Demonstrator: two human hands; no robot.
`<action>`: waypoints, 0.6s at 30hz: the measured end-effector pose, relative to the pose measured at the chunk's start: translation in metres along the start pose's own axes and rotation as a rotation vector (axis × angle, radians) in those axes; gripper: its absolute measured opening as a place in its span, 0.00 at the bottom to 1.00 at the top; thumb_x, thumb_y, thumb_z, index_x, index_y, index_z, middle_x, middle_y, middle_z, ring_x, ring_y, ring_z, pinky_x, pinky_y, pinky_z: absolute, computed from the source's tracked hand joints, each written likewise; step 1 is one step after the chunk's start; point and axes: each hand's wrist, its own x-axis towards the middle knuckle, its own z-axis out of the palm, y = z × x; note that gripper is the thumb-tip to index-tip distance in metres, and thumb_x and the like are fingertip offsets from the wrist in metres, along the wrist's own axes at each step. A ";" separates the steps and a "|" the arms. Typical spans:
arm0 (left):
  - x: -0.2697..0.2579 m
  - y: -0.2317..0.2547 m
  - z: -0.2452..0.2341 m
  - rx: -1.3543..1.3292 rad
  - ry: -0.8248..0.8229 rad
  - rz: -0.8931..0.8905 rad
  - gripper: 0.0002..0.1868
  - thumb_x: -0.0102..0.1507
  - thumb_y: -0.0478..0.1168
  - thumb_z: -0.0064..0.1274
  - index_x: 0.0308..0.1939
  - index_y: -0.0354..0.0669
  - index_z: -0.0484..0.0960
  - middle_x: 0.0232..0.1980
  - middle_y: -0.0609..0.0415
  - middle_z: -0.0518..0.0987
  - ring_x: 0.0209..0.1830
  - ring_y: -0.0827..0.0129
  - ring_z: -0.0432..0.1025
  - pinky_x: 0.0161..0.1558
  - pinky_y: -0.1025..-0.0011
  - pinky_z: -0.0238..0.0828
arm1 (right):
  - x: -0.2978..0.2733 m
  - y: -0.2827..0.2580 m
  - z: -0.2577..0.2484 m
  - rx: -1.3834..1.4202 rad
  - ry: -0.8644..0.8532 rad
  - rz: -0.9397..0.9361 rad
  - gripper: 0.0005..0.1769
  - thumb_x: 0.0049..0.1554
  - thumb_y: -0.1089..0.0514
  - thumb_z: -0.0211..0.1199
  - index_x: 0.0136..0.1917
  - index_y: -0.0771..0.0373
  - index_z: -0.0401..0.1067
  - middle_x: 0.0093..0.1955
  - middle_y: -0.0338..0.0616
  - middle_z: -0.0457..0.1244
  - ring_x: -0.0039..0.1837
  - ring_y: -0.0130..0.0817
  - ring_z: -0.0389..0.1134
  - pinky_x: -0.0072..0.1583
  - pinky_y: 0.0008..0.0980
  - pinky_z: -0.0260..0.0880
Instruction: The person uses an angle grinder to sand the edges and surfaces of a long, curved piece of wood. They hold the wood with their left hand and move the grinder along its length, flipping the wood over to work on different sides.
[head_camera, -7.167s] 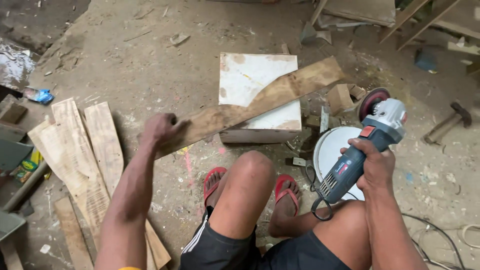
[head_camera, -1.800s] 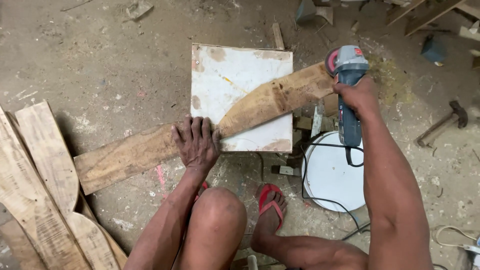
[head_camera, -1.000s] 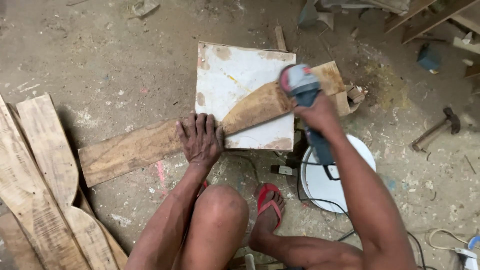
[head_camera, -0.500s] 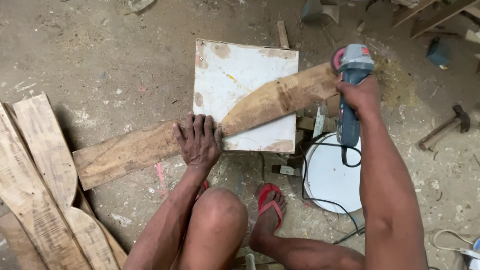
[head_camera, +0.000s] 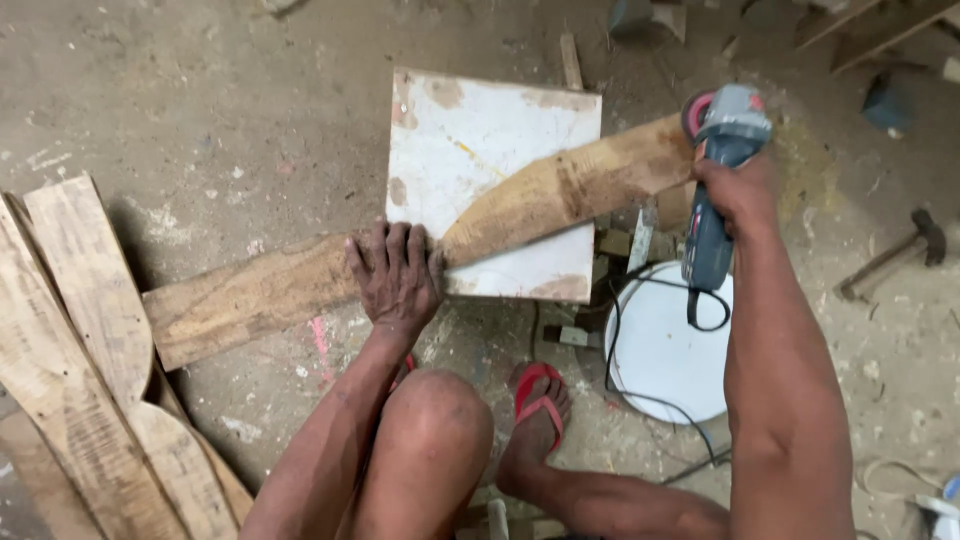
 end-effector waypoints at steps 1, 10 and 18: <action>-0.002 0.001 -0.006 -0.005 -0.004 0.006 0.21 0.73 0.56 0.34 0.59 0.48 0.72 0.58 0.50 0.69 0.72 0.50 0.60 0.69 0.34 0.44 | -0.004 0.003 -0.001 -0.002 0.004 0.008 0.18 0.45 0.53 0.71 0.49 0.61 0.77 0.45 0.51 0.68 0.53 0.46 0.73 0.50 0.44 0.71; 0.009 0.002 -0.001 -0.009 -0.019 -0.011 0.22 0.74 0.57 0.32 0.60 0.48 0.71 0.59 0.50 0.67 0.73 0.49 0.59 0.70 0.33 0.42 | 0.003 0.000 -0.006 -0.044 -0.036 -0.009 0.18 0.46 0.50 0.73 0.47 0.60 0.77 0.43 0.50 0.68 0.50 0.48 0.73 0.47 0.48 0.71; -0.002 0.000 0.000 -0.033 -0.049 -0.027 0.23 0.73 0.58 0.31 0.61 0.49 0.70 0.60 0.50 0.66 0.73 0.50 0.57 0.71 0.33 0.41 | -0.069 -0.051 0.009 -0.226 -0.154 0.068 0.26 0.44 0.47 0.75 0.49 0.64 0.73 0.46 0.57 0.68 0.55 0.60 0.72 0.52 0.57 0.70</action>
